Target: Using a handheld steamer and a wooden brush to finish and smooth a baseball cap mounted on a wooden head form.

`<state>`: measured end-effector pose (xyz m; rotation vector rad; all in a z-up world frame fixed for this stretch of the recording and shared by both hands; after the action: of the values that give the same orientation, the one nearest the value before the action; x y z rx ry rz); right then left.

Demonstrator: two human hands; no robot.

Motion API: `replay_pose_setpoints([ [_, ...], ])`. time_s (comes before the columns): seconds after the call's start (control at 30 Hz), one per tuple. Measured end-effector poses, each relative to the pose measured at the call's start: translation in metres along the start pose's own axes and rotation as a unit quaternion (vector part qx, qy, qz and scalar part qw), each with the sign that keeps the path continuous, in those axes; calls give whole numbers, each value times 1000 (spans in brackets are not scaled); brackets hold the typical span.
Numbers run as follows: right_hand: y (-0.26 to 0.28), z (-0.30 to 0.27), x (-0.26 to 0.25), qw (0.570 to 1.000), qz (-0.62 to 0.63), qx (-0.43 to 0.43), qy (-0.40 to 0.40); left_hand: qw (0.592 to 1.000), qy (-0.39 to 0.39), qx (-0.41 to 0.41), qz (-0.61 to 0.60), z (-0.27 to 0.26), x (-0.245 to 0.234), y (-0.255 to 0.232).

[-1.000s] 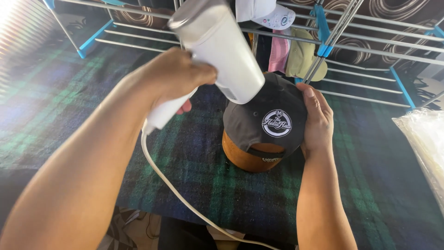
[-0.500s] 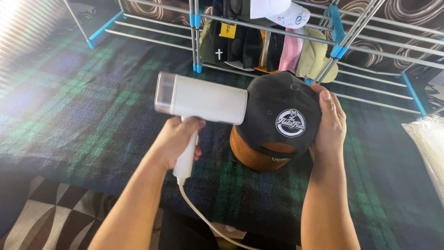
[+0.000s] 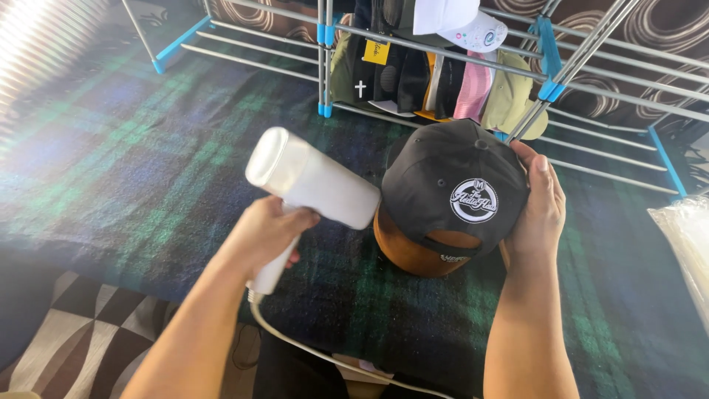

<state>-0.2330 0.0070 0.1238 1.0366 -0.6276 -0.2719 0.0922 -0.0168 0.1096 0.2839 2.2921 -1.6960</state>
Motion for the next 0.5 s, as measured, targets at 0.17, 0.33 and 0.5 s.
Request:
replay_pose_setpoints([
  [0.17, -16, 4, -18, 998, -29, 38, -32, 993, -29, 104, 50, -22, -23, -81],
  [0.33, -11, 8, -8, 996, -11, 82, -27, 961, 1, 229, 158, -43, -14, -160],
  [0.5, 4, 5, 3, 970, -103, 176, -128, 906, 77, 204, 364, -58, 11, -207],
])
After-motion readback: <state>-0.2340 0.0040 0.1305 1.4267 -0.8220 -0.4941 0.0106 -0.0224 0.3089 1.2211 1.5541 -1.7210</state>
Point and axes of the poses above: each hand's wrist, its own z-axis towards the middle knuckle, its own x-axis out of the palm, y = z × x, the point moved 1 cm from there along z, towards the middle knuckle, and after that the axes turned 9 degrees about -y, right-handed, at the moved point
